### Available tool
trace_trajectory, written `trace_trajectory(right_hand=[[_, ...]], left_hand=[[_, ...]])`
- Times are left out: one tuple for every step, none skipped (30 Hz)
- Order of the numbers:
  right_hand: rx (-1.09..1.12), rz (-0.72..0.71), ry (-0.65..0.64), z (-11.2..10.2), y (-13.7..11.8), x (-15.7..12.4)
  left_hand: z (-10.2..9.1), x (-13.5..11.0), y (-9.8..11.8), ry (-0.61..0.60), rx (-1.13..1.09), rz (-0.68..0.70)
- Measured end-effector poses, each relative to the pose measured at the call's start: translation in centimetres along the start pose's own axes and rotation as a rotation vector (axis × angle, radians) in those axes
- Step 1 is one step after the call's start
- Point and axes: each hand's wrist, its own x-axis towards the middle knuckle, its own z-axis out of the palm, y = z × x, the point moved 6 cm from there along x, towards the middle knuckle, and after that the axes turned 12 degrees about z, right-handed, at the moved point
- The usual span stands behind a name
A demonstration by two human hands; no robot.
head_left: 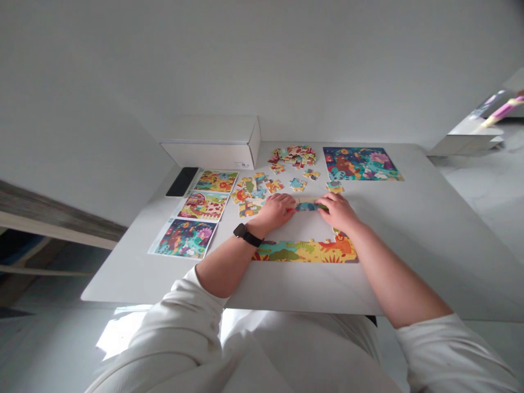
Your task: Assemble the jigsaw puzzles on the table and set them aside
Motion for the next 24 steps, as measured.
trace_trajectory(right_hand=[[0.000, -0.002, 0.001, 0.01, -0.01, 0.00], [0.000, -0.003, 0.002, 0.01, -0.02, 0.01], [0.000, -0.004, 0.003, 0.02, -0.04, 0.01], [0.000, -0.003, 0.004, 0.03, -0.05, 0.03], [0.000, -0.003, 0.003, 0.04, -0.06, 0.04], [0.002, -0.001, 0.003, 0.05, -0.07, 0.06], [0.004, 0.001, 0.002, 0.06, -0.07, 0.08], [0.007, 0.002, 0.003, 0.06, -0.08, 0.09], [0.009, 0.001, 0.004, 0.06, -0.09, 0.10], [0.012, 0.000, 0.006, 0.05, -0.10, 0.10], [0.013, -0.003, 0.009, 0.05, -0.12, 0.09], [0.015, -0.005, 0.011, 0.05, -0.13, 0.08], [0.016, -0.007, 0.013, 0.05, -0.14, 0.07], [0.017, -0.007, 0.014, 0.07, -0.14, 0.06], [0.018, -0.005, 0.015, 0.09, -0.12, 0.05], [0.019, -0.003, 0.014, 0.12, -0.09, 0.04], [0.020, -0.002, 0.012, 0.15, -0.07, 0.03], [0.020, -0.001, 0.011, 0.18, -0.06, 0.03], [0.019, 0.000, 0.010, 0.21, -0.05, 0.02], [0.018, 0.000, 0.009, 0.22, -0.05, 0.01], [0.016, 0.000, 0.010, 0.21, -0.06, 0.00], [0.015, 0.000, 0.011, 0.18, -0.07, 0.00], [0.013, 0.001, 0.012, 0.15, -0.09, 0.00], [0.012, 0.002, 0.011, 0.11, -0.11, 0.00]], left_hand=[[0.03, 0.02, 0.02, -0.003, 0.006, 0.003], [0.05, 0.03, 0.03, -0.005, 0.012, 0.006], [0.07, 0.05, 0.04, -0.007, 0.018, 0.006], [0.09, 0.05, 0.05, -0.008, 0.024, 0.006], [0.11, 0.06, 0.06, -0.008, 0.028, 0.005], [0.13, 0.05, 0.07, -0.008, 0.032, 0.004], [0.16, 0.05, 0.08, -0.009, 0.035, 0.004], [0.19, 0.04, 0.09, -0.011, 0.037, 0.003], [0.21, 0.03, 0.09, -0.011, 0.038, 0.001], [0.24, 0.01, 0.08, -0.012, 0.038, 0.001], [0.27, 0.00, 0.07, -0.014, 0.037, 0.001], [0.29, -0.01, 0.05, -0.014, 0.037, 0.002], [0.30, -0.01, 0.03, -0.013, 0.035, 0.003], [0.32, -0.01, 0.02, -0.014, 0.033, 0.007], [0.31, -0.02, 0.01, -0.013, 0.029, 0.009], [0.31, -0.02, 0.00, -0.012, 0.024, 0.011], [0.30, -0.03, -0.01, -0.011, 0.018, 0.012], [0.29, -0.03, -0.01, -0.011, 0.012, 0.012], [0.29, -0.04, 0.00, -0.011, 0.009, 0.013], [0.30, -0.04, 0.00, -0.012, 0.007, 0.014], [0.32, -0.04, 0.00, -0.013, 0.007, 0.015], [0.36, -0.04, -0.01, -0.014, 0.009, 0.017], [0.39, -0.03, -0.04, -0.014, 0.012, 0.017], [0.45, -0.01, -0.09, -0.016, 0.014, 0.017]])
